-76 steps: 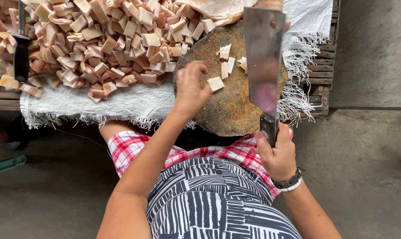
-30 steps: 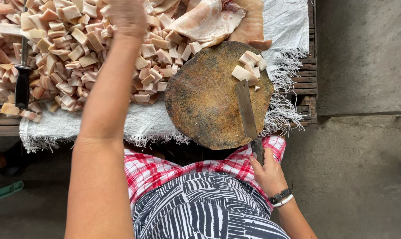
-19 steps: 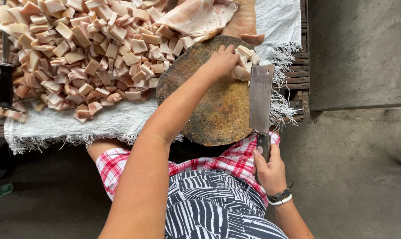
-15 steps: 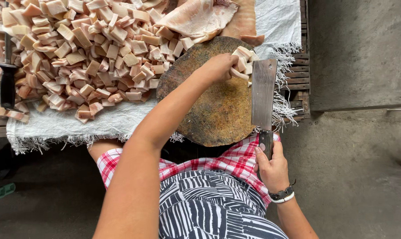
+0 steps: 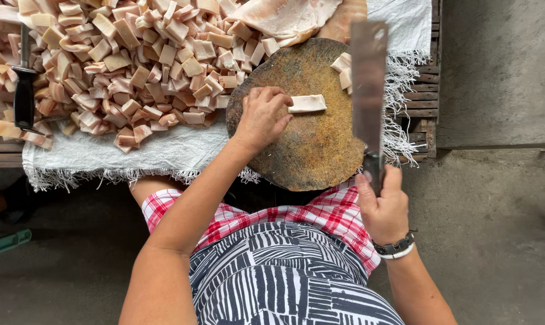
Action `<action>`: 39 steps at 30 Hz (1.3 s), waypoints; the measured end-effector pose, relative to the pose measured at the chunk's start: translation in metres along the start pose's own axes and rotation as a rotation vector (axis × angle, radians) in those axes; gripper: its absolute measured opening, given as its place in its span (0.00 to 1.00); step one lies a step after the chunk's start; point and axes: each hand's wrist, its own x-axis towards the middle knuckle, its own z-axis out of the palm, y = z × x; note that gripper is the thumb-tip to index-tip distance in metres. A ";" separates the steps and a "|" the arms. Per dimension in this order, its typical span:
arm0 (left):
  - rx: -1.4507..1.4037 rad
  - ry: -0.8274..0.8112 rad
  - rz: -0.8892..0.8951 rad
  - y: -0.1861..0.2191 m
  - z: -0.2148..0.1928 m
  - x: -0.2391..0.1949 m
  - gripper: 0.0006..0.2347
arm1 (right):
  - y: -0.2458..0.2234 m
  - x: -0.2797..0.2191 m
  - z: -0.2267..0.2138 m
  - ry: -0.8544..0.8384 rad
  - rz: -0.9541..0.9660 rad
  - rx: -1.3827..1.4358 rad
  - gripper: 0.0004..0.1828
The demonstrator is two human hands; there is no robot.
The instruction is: The person uses a cleaver to chop large pieces of animal skin and fat into small cubes on a wooden cutting board, moving new pieces onto the board from a pile and pushing chopped pieces aside.
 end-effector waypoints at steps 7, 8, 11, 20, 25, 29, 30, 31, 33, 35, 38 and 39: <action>-0.046 0.058 -0.016 -0.001 0.001 0.010 0.13 | 0.027 0.006 0.041 -0.365 0.123 -0.336 0.17; -0.038 0.049 -0.008 -0.002 0.004 0.014 0.14 | 0.029 0.006 0.043 -0.338 0.111 -0.329 0.18; 0.012 -0.088 -0.024 -0.005 0.013 0.010 0.13 | 0.023 -0.003 0.037 -0.320 0.156 -0.281 0.20; 0.002 0.061 -0.005 -0.013 0.023 0.005 0.09 | -0.014 -0.001 0.012 -0.108 0.066 0.091 0.15; -0.060 0.139 -0.082 -0.019 0.003 0.004 0.07 | 0.012 0.013 0.044 -0.397 0.039 -0.367 0.18; -0.015 0.094 -0.033 -0.010 0.007 -0.001 0.08 | 0.014 0.014 0.033 -0.464 0.177 -0.358 0.18; 0.033 0.055 -0.001 -0.008 0.012 0.005 0.07 | 0.009 0.018 0.027 -0.486 0.263 -0.283 0.17; 0.081 0.016 0.031 -0.005 0.018 0.013 0.06 | 0.003 0.021 0.021 -0.508 0.347 -0.205 0.16; 0.141 -0.016 0.025 -0.009 0.030 0.013 0.06 | -0.010 0.016 0.012 -0.430 0.353 -0.079 0.14; 0.160 0.011 -0.010 -0.018 0.043 0.021 0.08 | -0.019 0.007 0.006 -0.332 0.351 0.017 0.13; 0.127 0.033 -0.130 -0.026 0.062 0.038 0.09 | -0.018 -0.004 -0.001 -0.167 0.330 0.123 0.12; 0.150 0.062 -0.086 -0.025 0.069 0.050 0.15 | -0.015 -0.006 -0.002 -0.118 0.324 0.164 0.12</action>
